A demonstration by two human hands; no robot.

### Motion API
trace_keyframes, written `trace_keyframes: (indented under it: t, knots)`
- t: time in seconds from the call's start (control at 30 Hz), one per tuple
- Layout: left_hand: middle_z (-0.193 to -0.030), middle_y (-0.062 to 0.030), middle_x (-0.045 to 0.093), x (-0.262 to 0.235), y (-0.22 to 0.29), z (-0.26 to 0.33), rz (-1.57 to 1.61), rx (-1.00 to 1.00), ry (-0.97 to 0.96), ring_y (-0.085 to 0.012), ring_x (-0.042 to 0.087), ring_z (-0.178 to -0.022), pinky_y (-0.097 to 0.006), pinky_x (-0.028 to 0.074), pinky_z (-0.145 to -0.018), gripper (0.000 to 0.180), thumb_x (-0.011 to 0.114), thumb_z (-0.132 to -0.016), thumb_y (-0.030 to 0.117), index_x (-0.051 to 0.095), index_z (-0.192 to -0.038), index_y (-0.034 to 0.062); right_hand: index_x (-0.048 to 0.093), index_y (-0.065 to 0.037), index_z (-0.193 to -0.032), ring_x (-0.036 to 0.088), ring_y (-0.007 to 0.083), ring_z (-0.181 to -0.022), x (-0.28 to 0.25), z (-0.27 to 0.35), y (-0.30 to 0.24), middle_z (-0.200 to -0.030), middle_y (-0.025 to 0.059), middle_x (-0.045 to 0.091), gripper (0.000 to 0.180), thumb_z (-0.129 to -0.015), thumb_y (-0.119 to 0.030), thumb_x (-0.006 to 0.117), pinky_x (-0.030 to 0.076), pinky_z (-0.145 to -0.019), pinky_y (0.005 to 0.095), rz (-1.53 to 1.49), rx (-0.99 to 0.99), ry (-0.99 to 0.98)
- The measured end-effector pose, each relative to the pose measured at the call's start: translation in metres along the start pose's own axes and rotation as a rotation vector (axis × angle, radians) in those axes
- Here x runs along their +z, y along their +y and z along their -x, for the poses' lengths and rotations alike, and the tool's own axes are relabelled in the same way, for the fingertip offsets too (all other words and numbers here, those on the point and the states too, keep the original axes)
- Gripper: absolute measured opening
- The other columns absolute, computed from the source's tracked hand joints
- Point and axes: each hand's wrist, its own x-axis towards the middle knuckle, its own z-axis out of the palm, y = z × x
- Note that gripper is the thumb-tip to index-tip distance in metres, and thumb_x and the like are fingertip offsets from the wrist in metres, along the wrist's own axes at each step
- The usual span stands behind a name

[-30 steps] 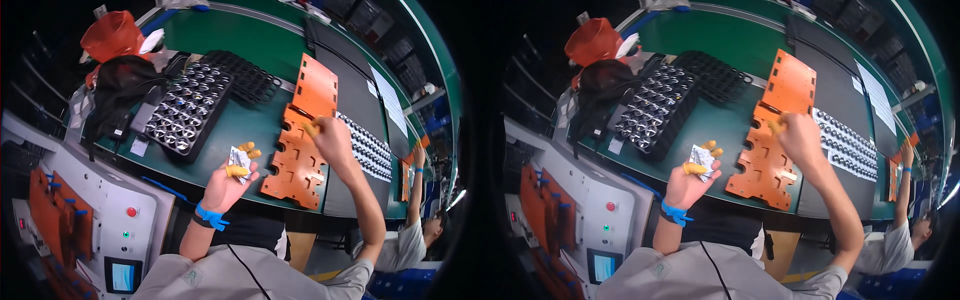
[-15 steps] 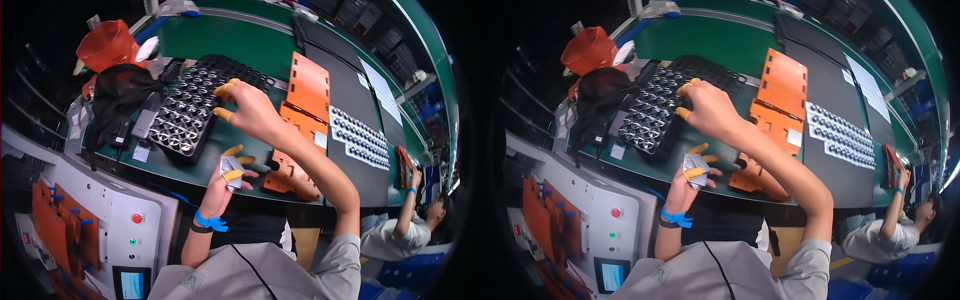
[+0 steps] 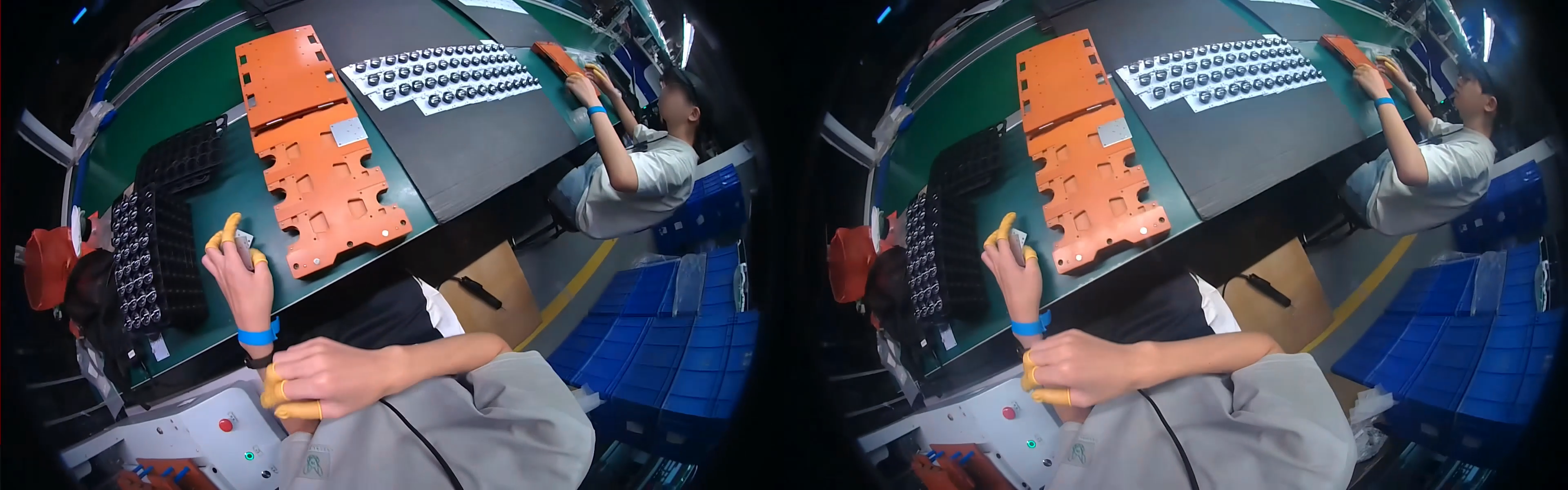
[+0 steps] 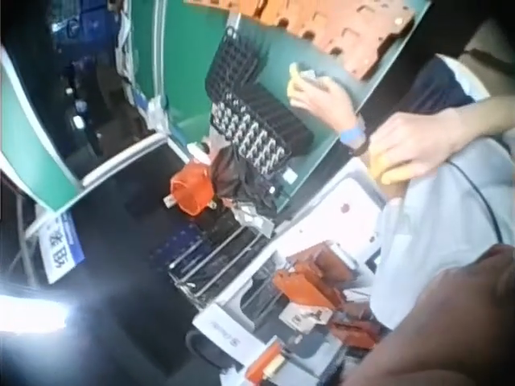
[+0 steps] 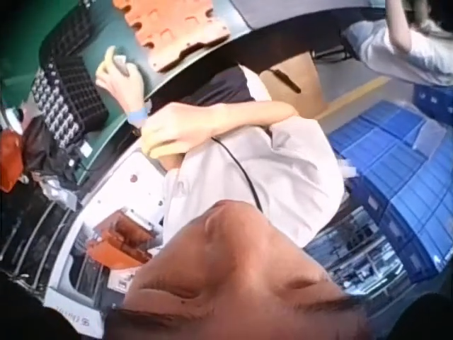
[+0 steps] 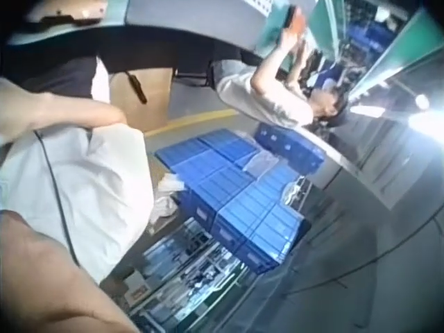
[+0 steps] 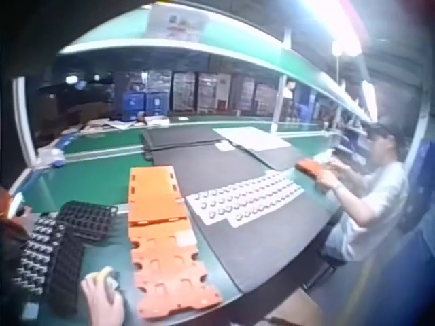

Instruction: Wiping small electronic components with a cloth and placing them into assembly fixtures for processing.

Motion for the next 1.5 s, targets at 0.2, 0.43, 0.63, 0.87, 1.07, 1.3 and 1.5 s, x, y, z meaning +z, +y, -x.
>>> trace_keyframes:
  t: [0.2,0.43,0.63,0.87,1.07,1.3,1.5]
  knots:
    - [-0.110,-0.0176,0.058,0.019,-0.040,0.009,-0.273,0.056,0.131,-0.0357,0.050,-0.100,-0.048,0.039,-0.087,0.047,0.076,-0.075,0.020,0.061,-0.117,0.0042,0.064,0.000,-0.116,0.061,0.0282,-0.096,0.061,-0.022,-0.014,-0.106,0.0126,0.063,0.026,-0.093,-0.009,0.068,0.051,-0.085,0.0348,-0.506,0.154,-0.217]
    - [-0.109,-0.0211,0.061,0.016,0.000,0.002,-0.080,-0.134,0.286,-0.0397,0.060,-0.097,-0.050,0.051,-0.086,0.019,0.065,-0.087,0.020,0.067,-0.098,0.0042,0.047,-0.001,-0.142,0.056,0.0182,-0.118,0.169,-0.085,-0.061,-0.131,0.0091,0.058,0.042,-0.102,-0.012,0.052,0.044,-0.099,0.0326,-0.981,0.439,-0.750]
    - [-0.115,-0.0194,0.050,0.011,-0.020,0.022,0.035,-0.126,0.354,-0.0357,0.045,-0.111,-0.044,0.040,-0.096,0.040,0.069,-0.076,0.008,0.062,-0.114,-0.0021,0.039,0.002,-0.141,0.068,0.0197,-0.094,0.287,-0.111,-0.103,-0.119,0.0176,0.059,0.042,-0.106,-0.022,0.038,0.055,-0.075,0.0323,-0.929,0.817,-1.121]
    - [-0.115,-0.0190,0.050,-0.021,-0.030,0.032,0.026,-0.157,0.395,-0.0351,0.046,-0.111,-0.044,0.039,-0.097,0.040,0.069,-0.078,0.009,0.061,-0.116,0.0006,0.051,0.002,-0.122,0.058,0.0183,-0.060,0.374,-0.113,-0.098,-0.082,0.0114,0.060,0.038,-0.089,-0.009,0.036,0.051,-0.050,0.0335,-0.625,0.797,-0.840]
    - [-0.110,-0.0187,0.052,-0.116,-0.069,0.085,-0.092,-0.271,0.519,-0.0350,0.048,-0.106,-0.045,0.041,-0.093,0.034,0.068,-0.078,0.011,0.062,-0.110,0.0022,0.059,-0.009,-0.113,0.057,0.0120,-0.059,0.358,-0.122,-0.111,-0.073,-0.0003,0.056,0.044,-0.100,-0.050,0.050,0.050,-0.058,0.0270,-0.754,0.931,-0.842]
    - [-0.105,-0.0184,0.054,-0.195,-0.106,0.142,-0.171,-0.362,0.639,-0.0349,0.051,-0.100,-0.045,0.043,-0.089,0.028,0.068,-0.077,0.012,0.062,-0.104,0.0040,0.061,-0.021,-0.119,0.027,0.0036,-0.049,0.384,-0.125,-0.167,-0.057,-0.0094,0.030,0.040,-0.098,-0.054,0.053,0.023,-0.051,0.0209,-0.807,0.930,-0.714]
    - [-0.101,-0.0181,0.056,-0.212,-0.113,0.143,-0.234,-0.460,0.687,-0.0349,0.054,-0.096,-0.046,0.044,-0.086,0.023,0.067,-0.077,0.013,0.062,-0.098,0.0056,0.062,-0.012,-0.117,0.065,0.0198,-0.096,0.394,-0.173,-0.189,-0.101,0.0087,0.066,0.053,-0.091,-0.058,0.057,0.053,-0.082,0.0394,-0.955,0.931,-0.838]
